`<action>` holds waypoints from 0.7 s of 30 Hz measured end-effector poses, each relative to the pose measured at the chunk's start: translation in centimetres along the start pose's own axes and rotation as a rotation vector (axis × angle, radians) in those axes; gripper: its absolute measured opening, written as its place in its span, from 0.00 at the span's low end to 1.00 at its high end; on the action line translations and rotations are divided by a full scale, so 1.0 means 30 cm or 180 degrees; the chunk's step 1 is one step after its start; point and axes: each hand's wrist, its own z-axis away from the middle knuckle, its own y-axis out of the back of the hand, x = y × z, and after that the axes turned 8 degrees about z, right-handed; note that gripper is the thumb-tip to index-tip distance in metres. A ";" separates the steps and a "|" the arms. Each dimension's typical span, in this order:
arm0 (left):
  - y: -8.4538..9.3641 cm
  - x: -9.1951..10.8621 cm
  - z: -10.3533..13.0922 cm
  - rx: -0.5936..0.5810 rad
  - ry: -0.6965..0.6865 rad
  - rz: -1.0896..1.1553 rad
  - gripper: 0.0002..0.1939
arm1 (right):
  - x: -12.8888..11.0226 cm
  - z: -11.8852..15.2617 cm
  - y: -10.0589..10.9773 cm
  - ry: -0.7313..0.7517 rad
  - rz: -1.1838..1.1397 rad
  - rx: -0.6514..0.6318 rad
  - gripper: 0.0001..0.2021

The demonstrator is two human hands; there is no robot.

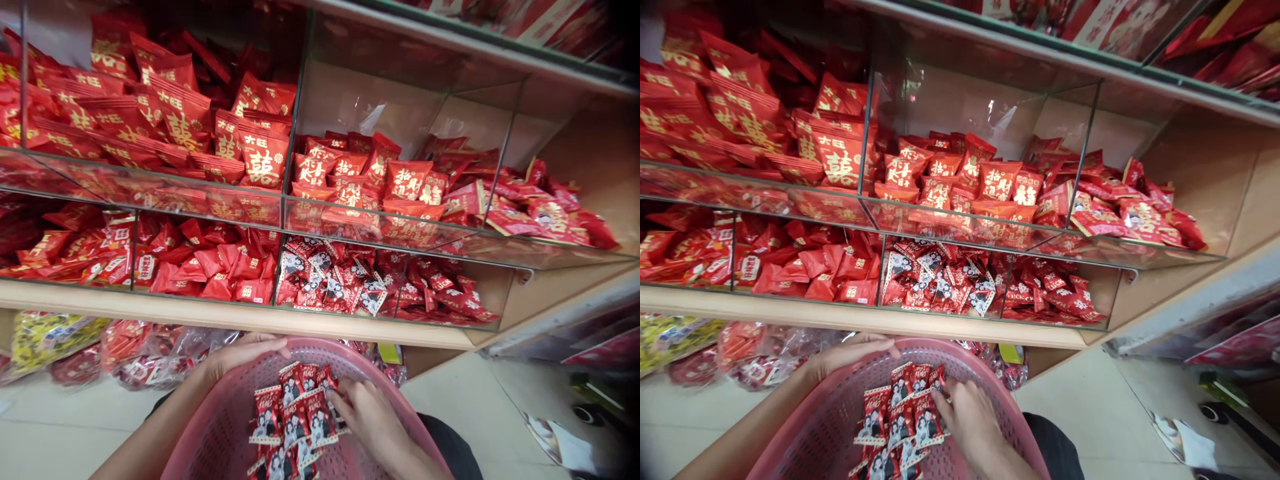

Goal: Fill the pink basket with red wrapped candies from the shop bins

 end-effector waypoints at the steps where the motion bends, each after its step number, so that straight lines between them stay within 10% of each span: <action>1: -0.003 0.001 0.002 0.0027 0.0022 0.0046 0.22 | -0.003 -0.003 0.037 0.0045 0.0025 0.0091 0.15; 11: -0.009 -0.016 0.000 0.0122 0.0044 0.0302 0.19 | 0.046 -0.116 0.384 0.0303 -0.0313 0.1459 0.12; 21: 0.018 -0.023 -0.017 0.0019 -0.0032 -0.0139 0.22 | 0.006 -0.276 0.408 0.0754 0.1026 0.1431 0.16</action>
